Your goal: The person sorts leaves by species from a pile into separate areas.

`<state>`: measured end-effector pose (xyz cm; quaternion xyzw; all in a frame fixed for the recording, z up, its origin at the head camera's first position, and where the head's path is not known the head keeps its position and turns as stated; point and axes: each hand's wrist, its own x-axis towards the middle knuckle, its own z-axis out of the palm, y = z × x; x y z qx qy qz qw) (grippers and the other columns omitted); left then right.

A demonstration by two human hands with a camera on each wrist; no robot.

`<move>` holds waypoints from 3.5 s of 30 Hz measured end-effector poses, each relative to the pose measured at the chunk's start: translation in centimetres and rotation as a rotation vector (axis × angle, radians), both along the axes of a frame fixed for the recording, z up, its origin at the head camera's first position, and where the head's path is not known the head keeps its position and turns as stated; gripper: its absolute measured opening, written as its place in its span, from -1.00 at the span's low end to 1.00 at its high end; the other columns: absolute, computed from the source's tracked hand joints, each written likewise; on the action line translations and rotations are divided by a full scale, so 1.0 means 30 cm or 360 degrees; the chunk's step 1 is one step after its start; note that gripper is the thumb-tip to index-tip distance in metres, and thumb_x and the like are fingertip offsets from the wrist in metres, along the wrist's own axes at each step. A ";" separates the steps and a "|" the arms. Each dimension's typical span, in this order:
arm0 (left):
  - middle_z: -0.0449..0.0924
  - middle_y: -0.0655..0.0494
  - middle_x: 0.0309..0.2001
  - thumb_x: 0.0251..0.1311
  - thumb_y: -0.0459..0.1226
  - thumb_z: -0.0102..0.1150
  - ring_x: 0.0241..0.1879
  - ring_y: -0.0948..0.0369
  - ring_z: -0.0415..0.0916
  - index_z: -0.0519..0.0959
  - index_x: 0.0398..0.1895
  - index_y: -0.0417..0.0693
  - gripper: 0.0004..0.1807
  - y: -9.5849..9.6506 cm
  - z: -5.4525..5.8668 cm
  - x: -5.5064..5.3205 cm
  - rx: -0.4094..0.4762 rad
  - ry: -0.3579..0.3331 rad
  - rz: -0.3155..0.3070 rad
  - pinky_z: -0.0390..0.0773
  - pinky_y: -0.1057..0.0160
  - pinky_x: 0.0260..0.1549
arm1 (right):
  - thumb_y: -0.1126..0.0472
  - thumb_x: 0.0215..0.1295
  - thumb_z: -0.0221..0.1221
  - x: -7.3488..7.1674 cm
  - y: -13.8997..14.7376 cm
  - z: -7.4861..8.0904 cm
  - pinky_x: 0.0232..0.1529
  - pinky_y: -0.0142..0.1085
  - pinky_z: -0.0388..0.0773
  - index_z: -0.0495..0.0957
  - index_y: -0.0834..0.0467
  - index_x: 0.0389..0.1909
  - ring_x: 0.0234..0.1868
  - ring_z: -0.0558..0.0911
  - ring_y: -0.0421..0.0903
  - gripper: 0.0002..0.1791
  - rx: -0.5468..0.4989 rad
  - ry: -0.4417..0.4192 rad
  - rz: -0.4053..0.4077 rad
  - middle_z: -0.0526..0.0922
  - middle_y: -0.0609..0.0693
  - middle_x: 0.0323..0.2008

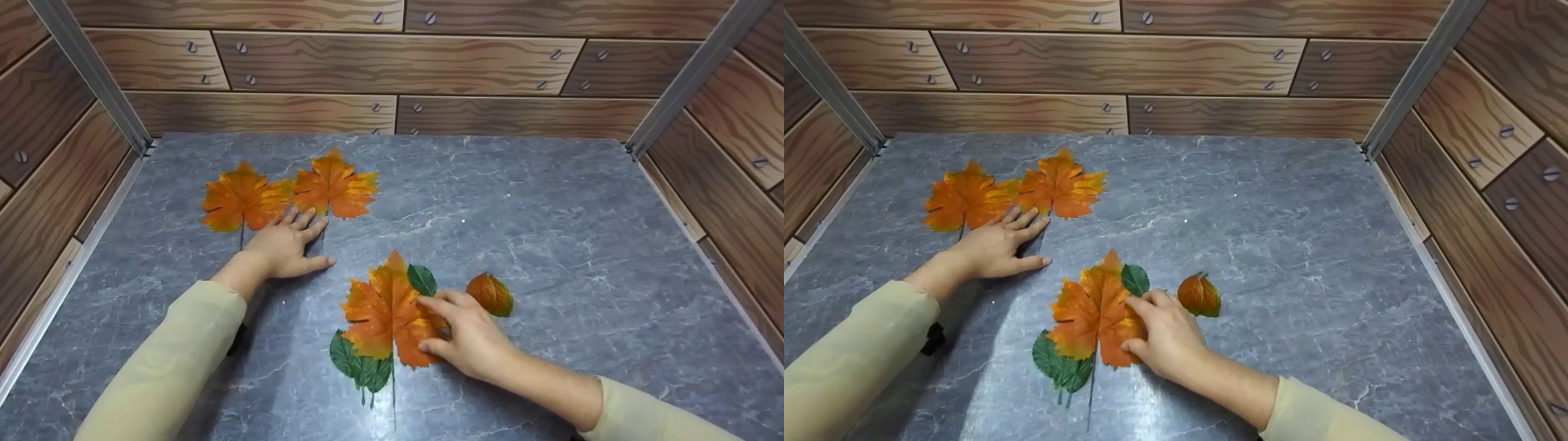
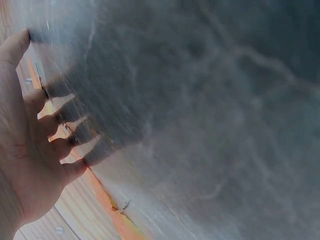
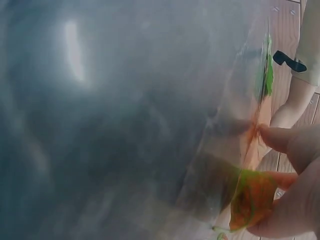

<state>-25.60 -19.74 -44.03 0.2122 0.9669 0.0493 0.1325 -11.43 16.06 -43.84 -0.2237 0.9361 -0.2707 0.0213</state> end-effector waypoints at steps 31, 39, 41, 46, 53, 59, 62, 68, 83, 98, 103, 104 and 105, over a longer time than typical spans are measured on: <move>-0.17 -0.12 0.72 0.41 0.45 -0.09 0.66 -0.24 -0.29 -0.01 0.75 0.11 0.04 -0.001 -0.001 0.002 0.0019 0.0009 0.0006 -0.13 -0.30 0.57 | 0.28 0.19 0.54 -0.073 0.022 0.012 -0.21 -0.31 0.66 0.73 -0.04 -0.19 -0.28 0.68 -0.25 -0.76 -0.0402 -0.0144 -0.0060 0.79 -0.23 -0.26; -0.17 -0.14 0.72 0.42 0.44 -0.08 0.66 -0.25 -0.29 -0.01 0.75 0.10 0.04 -0.003 -0.003 0.002 0.0022 0.0013 -0.0008 -0.14 -0.31 0.57 | 0.38 0.23 0.49 -0.106 0.047 0.065 -0.09 -0.25 0.74 0.72 0.09 0.05 -0.12 0.75 -0.05 -0.62 -0.0769 -0.0310 -0.0007 0.77 0.03 -0.05; -0.17 -0.14 0.72 0.42 0.44 -0.08 0.66 -0.25 -0.29 -0.01 0.75 0.10 0.04 -0.004 -0.004 0.002 0.0021 0.0016 -0.0007 -0.14 -0.30 0.57 | 0.42 0.23 0.46 -0.121 0.051 0.088 -0.11 -0.21 0.76 0.68 0.15 0.12 -0.12 0.75 0.03 -0.57 -0.0888 -0.0374 -0.0013 0.74 0.11 -0.02; -0.18 -0.12 0.72 0.42 0.45 -0.08 0.67 -0.24 -0.29 -0.02 0.75 0.11 0.04 -0.006 -0.003 0.004 0.0010 0.0009 0.0005 -0.15 -0.29 0.57 | 0.52 0.26 0.39 -0.174 0.050 0.153 -0.07 -0.12 0.77 0.48 0.19 0.41 -0.02 0.74 0.11 -0.31 -0.1165 -0.0442 -0.0022 0.66 0.25 0.10; -0.16 -0.14 0.71 0.42 0.45 -0.09 0.66 -0.26 -0.29 0.00 0.75 0.10 0.04 -0.003 -0.004 0.003 0.0021 0.0030 -0.0009 -0.15 -0.30 0.57 | 0.58 0.28 0.35 -0.274 0.048 0.237 -0.10 -0.16 0.76 -0.06 0.00 0.75 -0.10 0.78 0.02 0.16 -0.1430 -0.0365 -0.0085 0.14 0.05 0.67; -0.16 -0.14 0.71 0.42 0.44 -0.08 0.66 -0.27 -0.28 -0.01 0.75 0.10 0.04 -0.003 -0.002 0.006 0.0016 0.0034 -0.0004 -0.14 -0.30 0.57 | 0.51 0.38 0.31 -0.388 0.049 0.269 -0.13 -0.29 0.74 0.40 0.19 0.55 -0.15 0.76 -0.08 -0.27 -0.1333 -0.0130 -0.0128 0.50 0.17 0.45; -0.16 -0.14 0.71 0.42 0.44 -0.08 0.66 -0.27 -0.28 -0.01 0.76 0.11 0.04 -0.003 -0.002 0.004 0.0012 0.0034 0.0002 -0.14 -0.30 0.57 | 0.46 0.45 0.29 -0.450 0.054 0.268 -0.09 -0.34 0.72 0.64 0.32 0.29 -0.12 0.73 -0.15 -0.58 -0.1252 -0.0094 -0.0188 0.73 0.24 0.10; -0.16 -0.13 0.71 0.41 0.46 -0.09 0.66 -0.25 -0.29 -0.01 0.76 0.12 0.04 -0.001 -0.003 0.001 0.0003 0.0026 0.0007 -0.13 -0.29 0.57 | 0.43 0.51 0.23 -0.566 0.066 0.233 -0.06 -0.36 0.71 0.63 0.37 0.29 -0.10 0.74 -0.20 -0.62 -0.1260 -0.0223 -0.0262 0.70 0.27 0.14; -0.16 -0.15 0.71 0.42 0.45 -0.09 0.66 -0.27 -0.29 -0.01 0.75 0.09 0.04 -0.002 -0.004 -0.001 0.0002 0.0011 -0.0015 -0.14 -0.30 0.57 | 0.37 0.52 0.24 -0.725 0.093 0.076 -0.03 -0.38 0.67 0.57 0.34 0.37 -0.11 0.69 -0.25 -0.56 -0.0940 -0.0626 -0.0291 0.62 0.33 0.27; -0.17 -0.13 0.71 0.41 0.45 -0.09 0.66 -0.25 -0.30 0.00 0.75 0.11 0.04 -0.001 -0.002 -0.001 0.0016 0.0008 0.0000 -0.14 -0.30 0.57 | 0.28 0.54 0.25 -0.753 0.136 0.035 0.08 -0.43 0.55 0.52 0.29 0.44 0.28 0.57 0.02 -0.50 -0.0671 -0.0711 -0.0347 0.51 0.25 0.43; -0.19 -0.11 0.72 0.41 0.46 -0.10 0.67 -0.23 -0.31 -0.03 0.76 0.15 0.04 -0.001 0.001 0.000 0.0005 -0.0009 0.0018 -0.14 -0.30 0.57 | 0.27 0.54 0.26 -0.757 0.142 0.025 0.16 -0.36 0.51 0.50 0.26 0.47 0.31 0.54 0.04 -0.47 -0.0677 -0.0747 -0.0313 0.51 0.23 0.43; -0.19 -0.11 0.72 0.41 0.46 -0.10 0.67 -0.23 -0.31 -0.03 0.76 0.14 0.04 -0.001 0.001 0.000 0.0004 -0.0008 0.0016 -0.14 -0.30 0.57 | 0.27 0.54 0.26 -0.756 0.143 0.026 0.19 -0.33 0.50 0.49 0.26 0.47 0.32 0.54 0.05 -0.46 -0.0669 -0.0743 -0.0301 0.51 0.24 0.43; -0.19 -0.11 0.72 0.41 0.46 -0.10 0.67 -0.24 -0.31 -0.03 0.76 0.14 0.04 -0.001 0.000 -0.001 0.0002 -0.0004 0.0013 -0.14 -0.30 0.57 | 0.26 0.53 0.26 -0.755 0.144 0.027 0.21 -0.31 0.48 0.49 0.25 0.48 0.33 0.53 0.06 -0.46 -0.0657 -0.0732 -0.0289 0.50 0.23 0.43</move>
